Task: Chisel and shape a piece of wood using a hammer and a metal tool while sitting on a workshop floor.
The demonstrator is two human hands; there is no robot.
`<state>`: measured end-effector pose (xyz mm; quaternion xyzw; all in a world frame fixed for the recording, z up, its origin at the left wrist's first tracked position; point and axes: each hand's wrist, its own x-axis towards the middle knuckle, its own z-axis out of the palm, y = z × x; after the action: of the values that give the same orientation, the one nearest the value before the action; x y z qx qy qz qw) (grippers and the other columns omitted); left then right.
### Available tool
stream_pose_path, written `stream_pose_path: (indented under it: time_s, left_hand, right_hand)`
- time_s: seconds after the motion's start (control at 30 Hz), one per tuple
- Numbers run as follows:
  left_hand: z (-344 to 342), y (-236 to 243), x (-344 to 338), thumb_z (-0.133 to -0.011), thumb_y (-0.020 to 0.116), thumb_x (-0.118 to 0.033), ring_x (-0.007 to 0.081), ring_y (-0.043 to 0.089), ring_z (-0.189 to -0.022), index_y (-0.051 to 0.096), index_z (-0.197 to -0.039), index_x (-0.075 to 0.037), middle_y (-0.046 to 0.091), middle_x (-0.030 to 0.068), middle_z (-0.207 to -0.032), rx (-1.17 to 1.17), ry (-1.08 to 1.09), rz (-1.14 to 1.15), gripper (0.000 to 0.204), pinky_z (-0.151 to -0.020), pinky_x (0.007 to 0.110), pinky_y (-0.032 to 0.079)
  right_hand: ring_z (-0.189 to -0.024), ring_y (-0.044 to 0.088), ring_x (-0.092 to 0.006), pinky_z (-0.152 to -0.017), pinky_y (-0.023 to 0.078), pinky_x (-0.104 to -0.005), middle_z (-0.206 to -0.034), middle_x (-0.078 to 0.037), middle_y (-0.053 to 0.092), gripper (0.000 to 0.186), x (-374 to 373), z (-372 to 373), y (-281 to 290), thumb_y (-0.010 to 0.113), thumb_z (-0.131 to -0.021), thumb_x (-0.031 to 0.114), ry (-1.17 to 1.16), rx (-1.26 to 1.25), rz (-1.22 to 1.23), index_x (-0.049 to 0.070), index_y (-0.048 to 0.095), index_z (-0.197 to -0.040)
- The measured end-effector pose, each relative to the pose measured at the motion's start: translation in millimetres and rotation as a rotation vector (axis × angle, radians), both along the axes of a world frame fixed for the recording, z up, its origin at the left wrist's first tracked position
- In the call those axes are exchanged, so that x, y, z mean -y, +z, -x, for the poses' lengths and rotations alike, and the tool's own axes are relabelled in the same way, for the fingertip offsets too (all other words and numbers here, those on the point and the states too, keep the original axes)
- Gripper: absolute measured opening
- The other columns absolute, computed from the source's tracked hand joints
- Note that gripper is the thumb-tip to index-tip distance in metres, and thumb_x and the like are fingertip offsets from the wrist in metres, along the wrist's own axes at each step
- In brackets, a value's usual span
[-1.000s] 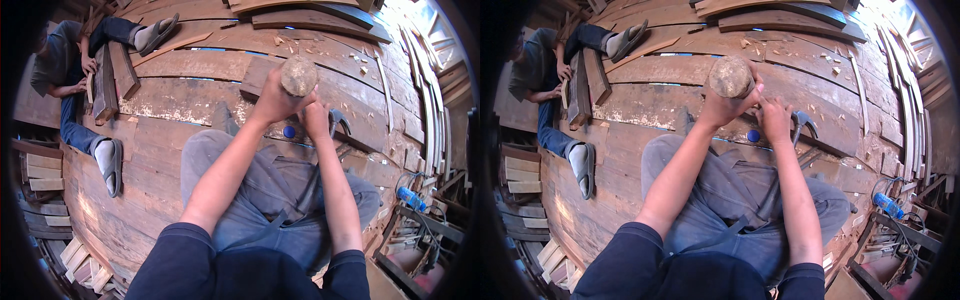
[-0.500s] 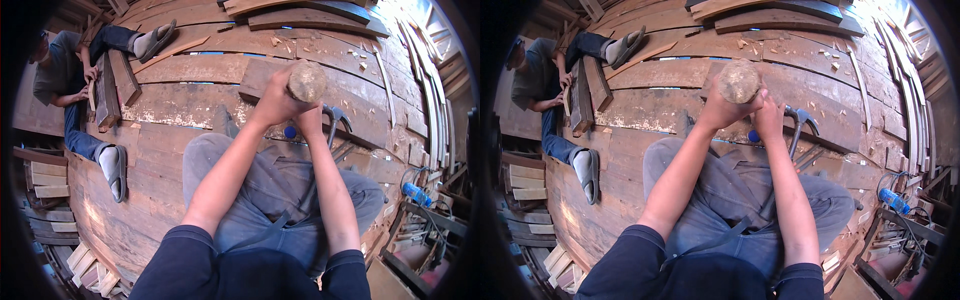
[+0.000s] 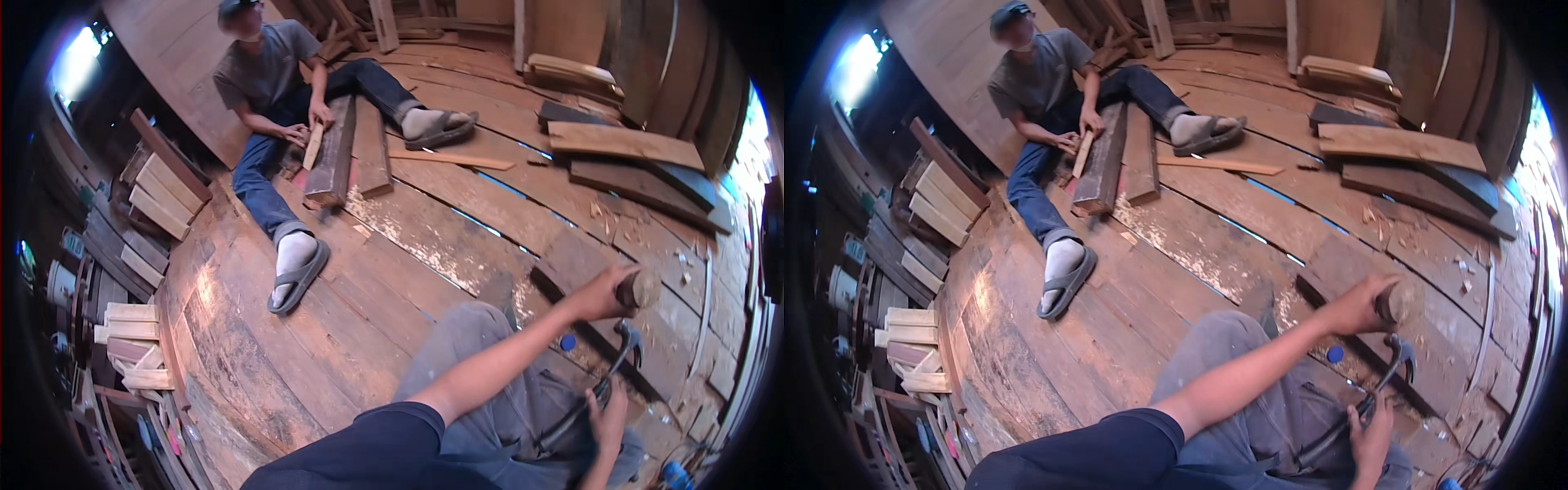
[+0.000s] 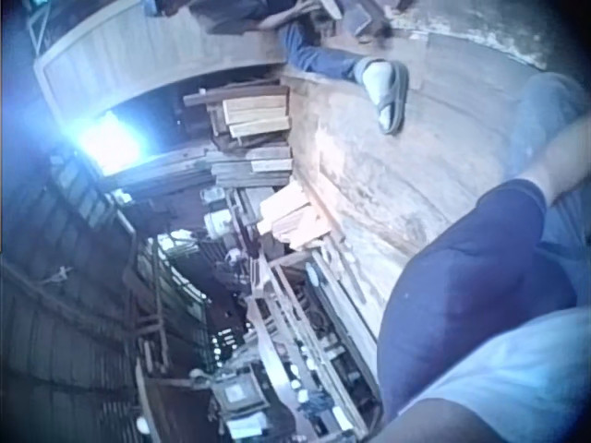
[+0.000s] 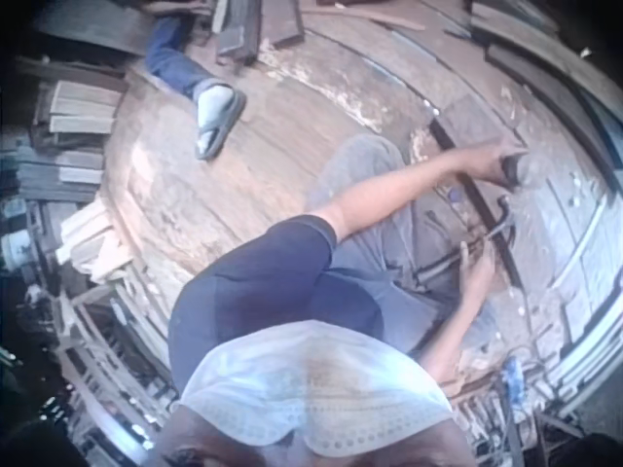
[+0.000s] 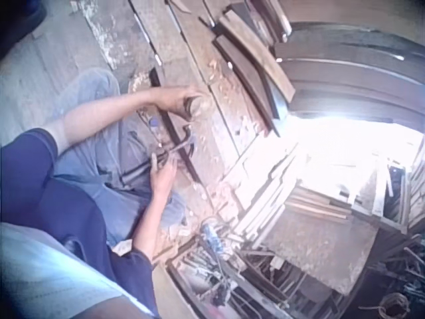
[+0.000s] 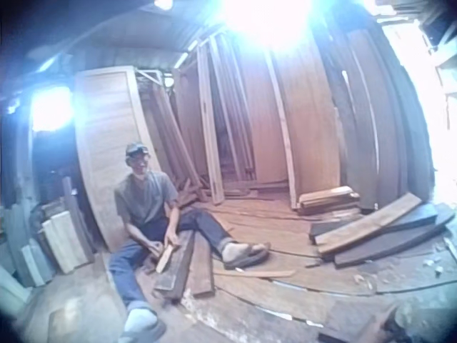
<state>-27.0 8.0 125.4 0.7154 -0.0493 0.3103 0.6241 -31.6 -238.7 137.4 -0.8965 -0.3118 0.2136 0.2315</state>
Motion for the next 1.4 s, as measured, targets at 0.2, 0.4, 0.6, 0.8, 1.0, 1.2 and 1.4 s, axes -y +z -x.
stream_pose_path:
  time_s: [0.2,0.4,0.6,0.8,1.0,1.2,1.4]
  left_hand:
    - [4.4,-27.8,-10.3,-0.063,0.084,-0.017,0.0345,0.051,-0.117,0.044,-0.135,-0.002,0.052,0.0211,-0.128,-0.112,0.103,-0.104,0.084,-0.102,0.040,0.039]
    - [12.4,-2.0,-1.8,-0.060,0.081,-0.010,0.0246,0.058,-0.100,0.047,-0.129,0.001,0.060,0.0191,-0.108,-0.130,-0.056,0.044,0.077,-0.090,0.034,0.045]
    - [13.1,3.3,-17.6,-0.059,0.080,-0.008,0.0245,0.058,-0.100,0.048,-0.126,0.003,0.060,0.0197,-0.109,-0.097,-0.096,0.107,0.076,-0.091,0.034,0.045]
    - [9.5,1.8,-14.3,-0.060,0.080,-0.008,0.0302,0.057,-0.106,0.046,-0.129,0.003,0.059,0.0209,-0.113,-0.058,-0.068,0.070,0.078,-0.094,0.035,0.044]
    - [0.3,-15.4,-13.3,-0.060,0.081,-0.008,0.0315,0.058,-0.106,0.042,-0.134,0.002,0.058,0.0221,-0.113,-0.006,0.005,0.001,0.084,-0.095,0.036,0.044]
    - [-1.2,-4.2,-7.5,-0.059,0.080,-0.007,0.0301,0.058,-0.101,0.043,-0.130,0.000,0.057,0.0196,-0.107,0.005,-0.046,0.014,0.080,-0.090,0.036,0.046]
    - [1.1,-7.2,-0.4,-0.059,0.080,-0.007,0.0295,0.057,-0.096,0.045,-0.124,-0.001,0.056,0.0178,-0.106,0.019,0.010,0.002,0.074,-0.087,0.036,0.046]
  right_hand:
    - [-0.090,0.060,-0.0400,-0.082,0.046,-0.0421,-0.094,-0.022,0.064,0.029,-1.8,2.1,-71.5,0.067,-0.084,0.013,0.080,0.200,-0.313,-0.001,0.059,-0.108]
    - [-0.092,0.063,-0.0379,-0.081,0.048,-0.0403,-0.100,-0.022,0.064,0.037,-14.0,5.1,-18.1,0.061,-0.088,0.027,0.011,0.047,0.090,0.005,0.058,-0.117]
    - [-0.102,0.062,-0.0410,-0.085,0.049,-0.0438,-0.110,-0.026,0.064,0.052,-21.1,6.0,-19.0,0.059,-0.089,0.041,0.027,0.022,0.215,0.009,0.056,-0.130]
    - [-0.100,0.062,-0.0402,-0.084,0.049,-0.0429,-0.109,-0.027,0.064,0.051,-16.3,2.1,-24.3,0.057,-0.090,0.039,0.030,0.028,0.169,0.008,0.054,-0.131]
    - [-0.101,0.062,-0.0395,-0.085,0.049,-0.0431,-0.111,-0.026,0.064,0.052,-14.8,-1.4,-39.5,0.057,-0.090,0.040,0.047,0.003,0.186,0.009,0.054,-0.132]
    - [-0.088,0.063,-0.0362,-0.078,0.047,-0.0384,-0.089,-0.019,0.064,0.025,2.9,-8.3,-71.5,0.061,-0.083,0.009,0.068,0.093,-0.113,0.006,0.059,-0.108]
    - [-0.103,0.062,-0.0394,-0.087,0.049,-0.0429,-0.112,-0.025,0.063,0.053,-17.2,3.9,-18.2,0.056,-0.091,0.042,0.022,0.021,0.209,0.009,0.053,-0.132]
